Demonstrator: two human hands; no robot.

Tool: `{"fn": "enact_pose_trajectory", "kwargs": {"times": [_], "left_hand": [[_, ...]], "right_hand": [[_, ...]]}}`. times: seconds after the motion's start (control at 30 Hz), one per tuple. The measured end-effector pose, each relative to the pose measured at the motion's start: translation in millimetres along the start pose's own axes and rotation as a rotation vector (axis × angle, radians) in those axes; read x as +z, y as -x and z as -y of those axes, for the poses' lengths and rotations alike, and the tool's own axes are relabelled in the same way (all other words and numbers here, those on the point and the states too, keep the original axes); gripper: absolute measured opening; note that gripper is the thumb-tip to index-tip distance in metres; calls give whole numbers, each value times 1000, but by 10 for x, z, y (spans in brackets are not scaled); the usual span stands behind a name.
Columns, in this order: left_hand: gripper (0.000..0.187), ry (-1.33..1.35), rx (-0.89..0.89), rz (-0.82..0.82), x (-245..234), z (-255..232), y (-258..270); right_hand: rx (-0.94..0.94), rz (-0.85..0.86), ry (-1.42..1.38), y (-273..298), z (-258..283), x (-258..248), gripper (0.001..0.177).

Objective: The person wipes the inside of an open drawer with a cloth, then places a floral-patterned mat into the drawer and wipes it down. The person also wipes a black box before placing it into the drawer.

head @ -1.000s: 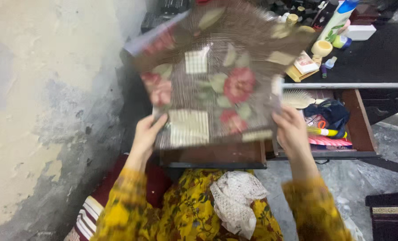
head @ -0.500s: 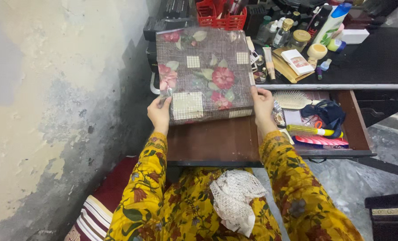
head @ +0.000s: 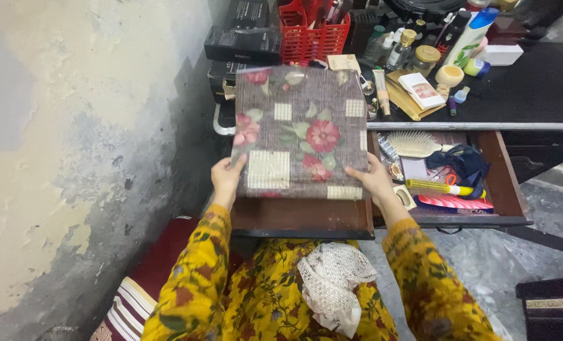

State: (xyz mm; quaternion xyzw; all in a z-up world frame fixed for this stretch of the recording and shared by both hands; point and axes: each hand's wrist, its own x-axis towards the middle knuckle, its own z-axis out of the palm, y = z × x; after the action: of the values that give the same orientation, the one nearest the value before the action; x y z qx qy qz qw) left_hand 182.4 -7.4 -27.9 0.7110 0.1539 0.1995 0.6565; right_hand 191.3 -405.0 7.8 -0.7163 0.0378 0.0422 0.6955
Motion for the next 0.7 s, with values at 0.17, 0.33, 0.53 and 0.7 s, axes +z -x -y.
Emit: {"fn": "enact_pose_trajectory", "kwargs": {"times": [0.17,0.33,0.53,0.7], "left_hand": [[40,-239,-271,472,-344,-202,543],[39,-249,-593,745,-366,-244,1188],[37,304,-870,579,204,-132,2152],[38,679,-1020,261,805,-253,2266]], "right_hand": [[-77,-19,122,236,-172,-206,78],[-395,70,712,86,432,-331,84],[-751,49,1298,-170,1330,239,73],[-868,-218,1047,-116,1205,588,91]]}}
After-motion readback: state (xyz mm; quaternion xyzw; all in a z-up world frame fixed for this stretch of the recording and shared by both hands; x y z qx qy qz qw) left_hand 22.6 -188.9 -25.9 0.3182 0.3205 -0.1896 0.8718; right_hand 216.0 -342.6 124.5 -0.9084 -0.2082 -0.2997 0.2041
